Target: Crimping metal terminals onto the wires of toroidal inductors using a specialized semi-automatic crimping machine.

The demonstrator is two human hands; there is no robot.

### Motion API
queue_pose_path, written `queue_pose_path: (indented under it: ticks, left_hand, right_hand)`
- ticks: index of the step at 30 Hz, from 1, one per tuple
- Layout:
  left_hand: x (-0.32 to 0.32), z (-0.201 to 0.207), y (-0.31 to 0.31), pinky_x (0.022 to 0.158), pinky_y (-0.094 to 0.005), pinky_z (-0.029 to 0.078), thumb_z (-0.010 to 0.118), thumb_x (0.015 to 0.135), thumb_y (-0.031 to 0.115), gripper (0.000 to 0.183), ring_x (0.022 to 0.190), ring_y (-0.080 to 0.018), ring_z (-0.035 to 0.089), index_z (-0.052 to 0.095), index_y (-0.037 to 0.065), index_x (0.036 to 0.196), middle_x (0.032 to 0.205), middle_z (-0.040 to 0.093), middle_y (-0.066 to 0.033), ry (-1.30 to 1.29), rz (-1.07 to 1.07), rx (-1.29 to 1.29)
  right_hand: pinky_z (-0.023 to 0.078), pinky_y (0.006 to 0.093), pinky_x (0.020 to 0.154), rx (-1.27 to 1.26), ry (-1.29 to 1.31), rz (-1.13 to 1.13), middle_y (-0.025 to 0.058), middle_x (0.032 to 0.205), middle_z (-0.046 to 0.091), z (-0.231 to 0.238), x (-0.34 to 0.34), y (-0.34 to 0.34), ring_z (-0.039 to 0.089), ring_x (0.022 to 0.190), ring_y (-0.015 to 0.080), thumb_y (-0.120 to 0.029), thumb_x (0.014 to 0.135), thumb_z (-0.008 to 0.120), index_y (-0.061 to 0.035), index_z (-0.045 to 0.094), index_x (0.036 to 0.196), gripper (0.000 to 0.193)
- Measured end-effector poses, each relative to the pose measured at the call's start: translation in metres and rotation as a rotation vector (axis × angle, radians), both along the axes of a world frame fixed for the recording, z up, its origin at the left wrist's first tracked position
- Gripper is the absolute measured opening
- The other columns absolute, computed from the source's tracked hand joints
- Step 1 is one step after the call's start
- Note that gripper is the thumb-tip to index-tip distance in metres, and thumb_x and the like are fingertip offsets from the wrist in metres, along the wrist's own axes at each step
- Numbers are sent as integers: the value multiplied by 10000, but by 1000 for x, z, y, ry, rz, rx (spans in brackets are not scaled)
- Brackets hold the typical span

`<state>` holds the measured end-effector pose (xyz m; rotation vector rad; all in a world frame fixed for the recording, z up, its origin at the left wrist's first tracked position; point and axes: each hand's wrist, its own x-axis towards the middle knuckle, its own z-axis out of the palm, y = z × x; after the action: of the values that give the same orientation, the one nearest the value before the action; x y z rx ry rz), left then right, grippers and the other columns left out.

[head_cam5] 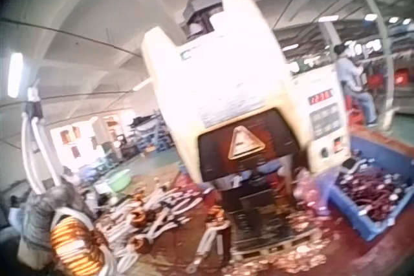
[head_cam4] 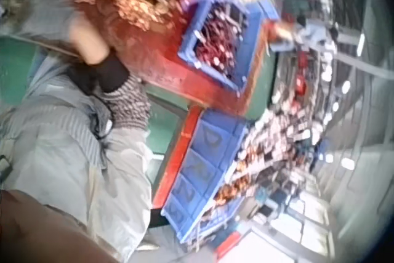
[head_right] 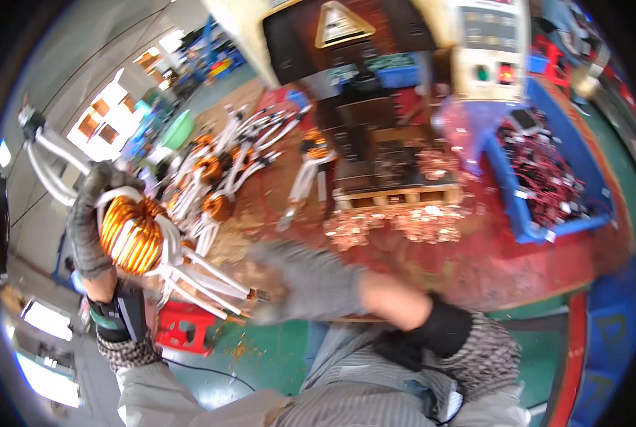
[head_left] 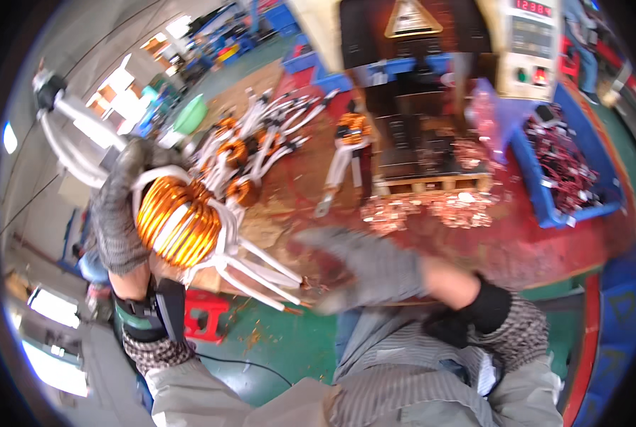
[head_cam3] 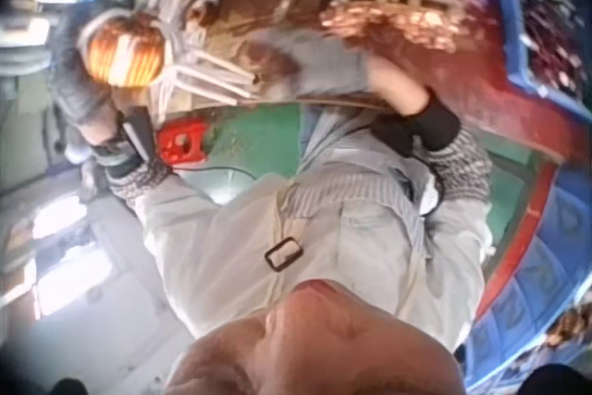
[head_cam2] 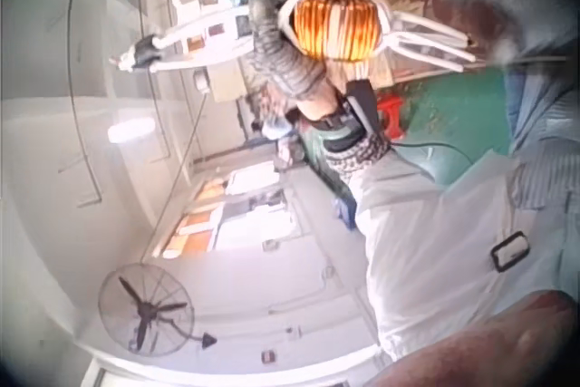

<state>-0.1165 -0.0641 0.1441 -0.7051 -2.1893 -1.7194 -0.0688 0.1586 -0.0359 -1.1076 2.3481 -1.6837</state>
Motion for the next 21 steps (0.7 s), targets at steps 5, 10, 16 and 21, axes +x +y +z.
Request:
queue_pose_path:
  ticks: [5,10,16,21]
  left_hand:
    - [-7,-30,36,623,-292,462,572,824,241,235,643,-177,560,532,9,812,719,566,-87,-77,-198,234]
    - [-32,-65,56,763,-322,425,482,866,250,316,838,-223,550,532,-23,1019,902,566,-127,742,124,-620]
    - [2,-127,61,936,-419,376,523,704,649,859,1053,-305,477,341,34,1275,1173,453,-162,-44,-455,602]
    - [39,-193,95,932,-420,378,532,724,607,797,1000,-289,483,370,28,1248,1110,471,-145,-407,-439,882]
  right_hand:
    - [427,366,841,-108,-103,-304,202,1114,518,10,27,-42,535,980,327,-391,767,571,6,376,1217,632]
    - [456,369,729,-173,-115,-581,197,896,569,-19,45,-9,565,823,343,-353,772,578,-12,464,1068,466]
    - [456,318,710,-438,-246,-301,115,845,588,8,82,44,573,781,184,-327,785,622,-36,508,1065,419]
    - [459,245,521,-564,-475,131,30,724,565,4,75,55,544,587,134,-318,818,588,-86,535,1008,305]
